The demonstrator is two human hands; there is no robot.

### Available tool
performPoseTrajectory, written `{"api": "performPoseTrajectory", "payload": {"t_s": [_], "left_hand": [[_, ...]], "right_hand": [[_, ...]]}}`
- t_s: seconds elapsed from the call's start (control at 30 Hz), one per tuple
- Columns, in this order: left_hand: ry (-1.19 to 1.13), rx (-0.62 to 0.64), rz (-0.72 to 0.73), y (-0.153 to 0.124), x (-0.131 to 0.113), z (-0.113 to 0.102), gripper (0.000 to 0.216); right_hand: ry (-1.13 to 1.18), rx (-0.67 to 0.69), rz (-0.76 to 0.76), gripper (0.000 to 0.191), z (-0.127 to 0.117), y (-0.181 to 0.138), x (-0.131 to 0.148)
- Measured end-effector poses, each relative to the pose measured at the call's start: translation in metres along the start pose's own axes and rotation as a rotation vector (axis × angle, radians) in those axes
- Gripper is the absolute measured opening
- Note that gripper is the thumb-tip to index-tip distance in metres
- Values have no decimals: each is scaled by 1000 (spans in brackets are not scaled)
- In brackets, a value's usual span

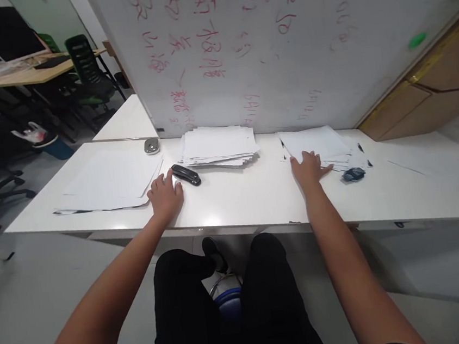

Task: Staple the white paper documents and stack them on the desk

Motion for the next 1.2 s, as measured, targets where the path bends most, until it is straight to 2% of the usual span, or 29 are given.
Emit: {"api": "performPoseTrajectory", "payload": {"t_s": [0.1,0.27,0.5,0.8,1.03,1.2], "left_hand": [[39,-7,70,-1,-1,-1,62],[53,-5,103,1,-1,-2,61],[30,37,92,1,-4,-7,61],[8,44,101,1,-2,-7,62],[-6,23,93,1,-2,-5,60],[-48,-1,71,-3,-1,-1,60]], "right_hand": [[1,-64,-59,33,-2,2,6],[32,-141,13,35,-14,3,8],[206,-292,-74,26,-19,0,8],[123,-267,-94,16,-16,-1,8],[118,-250,-102,19,-14,1,8],[190,-290,-203,24,-13,-2,16]]}}
Point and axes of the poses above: each hand's wrist, its own y-axis towards the middle knuckle, its own z-axis out of the palm, x = y × z, the point moved 1 cm from there along y, towards the middle knuckle, and after that the axes turned 6 degrees about y, right-handed, at the moved point
